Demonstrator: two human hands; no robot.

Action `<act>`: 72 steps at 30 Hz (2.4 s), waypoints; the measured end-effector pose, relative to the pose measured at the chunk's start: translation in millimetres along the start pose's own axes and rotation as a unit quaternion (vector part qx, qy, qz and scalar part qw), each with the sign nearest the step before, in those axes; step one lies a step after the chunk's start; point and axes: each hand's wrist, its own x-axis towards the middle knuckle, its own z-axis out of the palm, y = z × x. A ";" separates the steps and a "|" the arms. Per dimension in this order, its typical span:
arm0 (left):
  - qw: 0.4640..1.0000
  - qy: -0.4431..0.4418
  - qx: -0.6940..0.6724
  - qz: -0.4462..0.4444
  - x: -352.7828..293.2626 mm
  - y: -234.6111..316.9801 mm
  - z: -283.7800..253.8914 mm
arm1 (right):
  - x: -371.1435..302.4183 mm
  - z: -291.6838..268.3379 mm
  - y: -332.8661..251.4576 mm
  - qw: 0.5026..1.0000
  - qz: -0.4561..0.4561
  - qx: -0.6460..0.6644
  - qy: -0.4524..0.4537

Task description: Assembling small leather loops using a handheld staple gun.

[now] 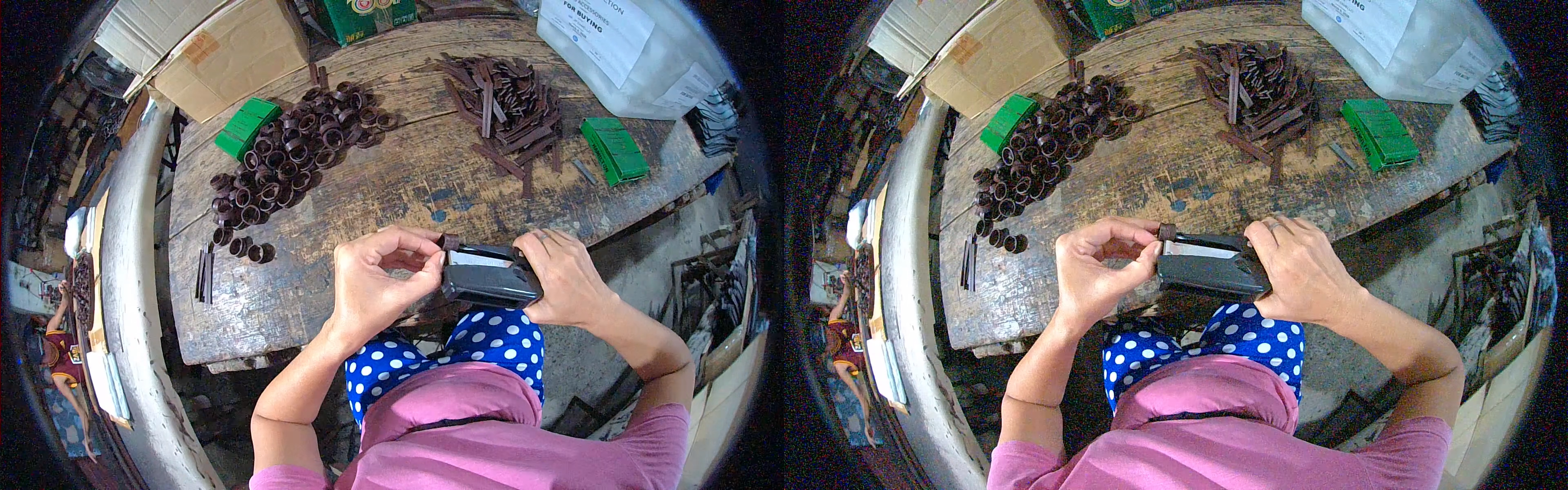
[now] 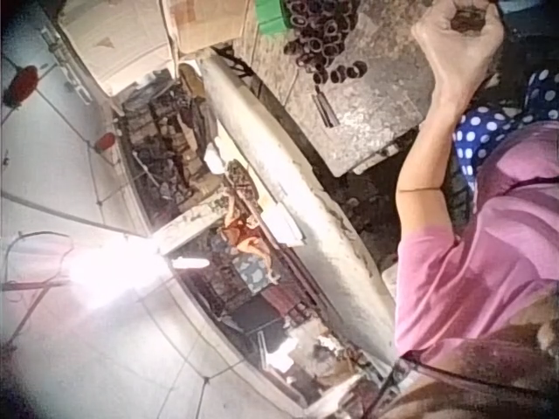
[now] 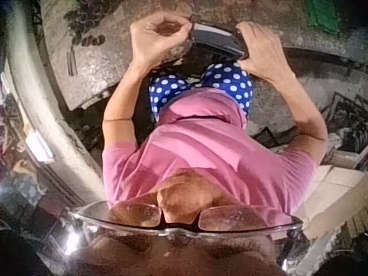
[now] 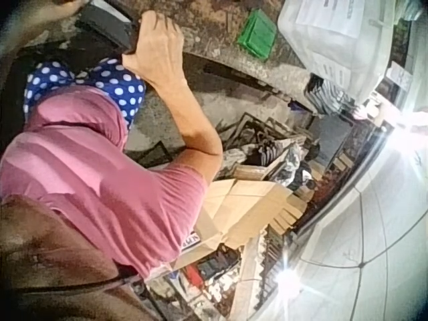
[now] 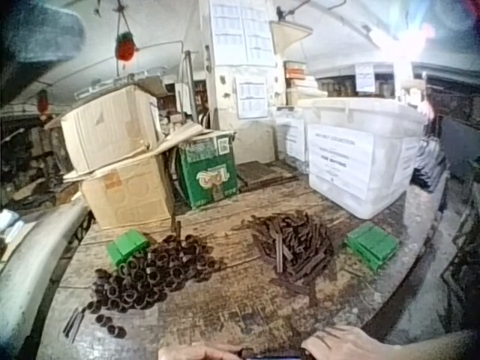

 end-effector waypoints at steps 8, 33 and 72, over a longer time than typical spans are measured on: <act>0.999 -0.015 0.017 0.040 -0.6 -0.4 -4.7 | 0.9 2.9 3.1 1.000 0.013 0.019 -0.005; 0.784 0.004 -0.563 -0.260 -51.5 -44.9 78.8 | -4.9 60.4 -71.5 0.637 0.252 0.728 0.000; 0.821 -0.130 0.398 0.388 172.4 -81.1 50.7 | -59.1 34.5 -28.9 0.593 0.306 0.737 0.107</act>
